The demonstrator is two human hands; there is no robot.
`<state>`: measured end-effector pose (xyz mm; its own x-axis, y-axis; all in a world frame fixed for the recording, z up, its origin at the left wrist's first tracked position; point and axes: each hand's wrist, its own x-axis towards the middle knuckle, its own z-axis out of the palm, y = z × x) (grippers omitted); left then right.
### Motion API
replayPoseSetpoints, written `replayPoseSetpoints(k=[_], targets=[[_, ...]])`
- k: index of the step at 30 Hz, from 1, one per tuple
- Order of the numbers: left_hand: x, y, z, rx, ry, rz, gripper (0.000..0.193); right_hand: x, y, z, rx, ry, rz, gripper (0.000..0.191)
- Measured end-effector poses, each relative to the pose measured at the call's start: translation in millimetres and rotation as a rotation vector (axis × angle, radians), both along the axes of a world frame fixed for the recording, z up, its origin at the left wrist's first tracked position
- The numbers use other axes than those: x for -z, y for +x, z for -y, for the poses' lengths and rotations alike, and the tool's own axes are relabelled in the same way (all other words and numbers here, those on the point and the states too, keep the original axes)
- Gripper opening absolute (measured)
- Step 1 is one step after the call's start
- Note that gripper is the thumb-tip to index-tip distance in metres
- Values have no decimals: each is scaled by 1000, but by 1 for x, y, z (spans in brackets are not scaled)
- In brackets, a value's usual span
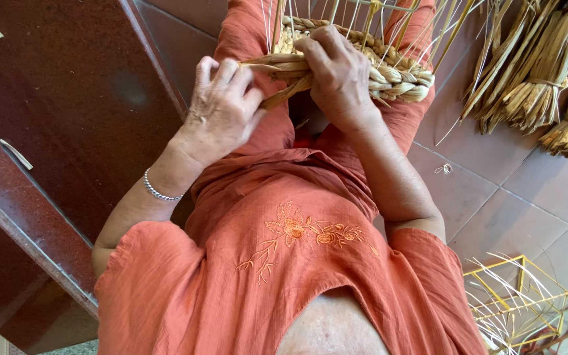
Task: The person weaves a basket by hand, interlacing dried palm leaves through a pre-formed frame. They repeatedly pull and tuck the leaves to build up the basket's side walls.
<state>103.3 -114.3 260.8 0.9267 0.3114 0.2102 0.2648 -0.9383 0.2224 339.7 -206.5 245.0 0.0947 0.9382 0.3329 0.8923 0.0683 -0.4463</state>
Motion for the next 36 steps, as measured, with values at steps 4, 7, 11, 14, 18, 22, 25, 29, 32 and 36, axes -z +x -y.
replayPoseSetpoints(k=[4,7,11,14,18,22,25,29,32,36], targets=[[-13,-2,-15,-68,9,2,6,-27,14,11,-117,-96,-271,19],[-17,20,-29,-149,101,123,2,-42,19,12,-236,-63,-217,18],[-21,46,-31,-240,353,466,10,-42,13,5,-86,-154,-310,13],[-15,56,-22,-32,107,446,10,-37,12,3,-36,-139,-381,12],[16,81,-29,-184,-61,212,19,-32,16,2,-16,-124,-448,11],[51,109,-44,-258,-275,227,16,-32,15,1,-36,-83,-440,12],[60,113,-51,-189,-588,590,12,-33,13,1,-10,-94,-484,12],[48,91,-55,-272,-1481,897,22,-31,12,0,5,-45,-431,11],[29,66,-48,-355,-1996,917,39,-23,11,-4,56,-39,-376,12],[8,54,-19,-434,-2198,778,49,-15,8,-11,92,-20,-340,10]])
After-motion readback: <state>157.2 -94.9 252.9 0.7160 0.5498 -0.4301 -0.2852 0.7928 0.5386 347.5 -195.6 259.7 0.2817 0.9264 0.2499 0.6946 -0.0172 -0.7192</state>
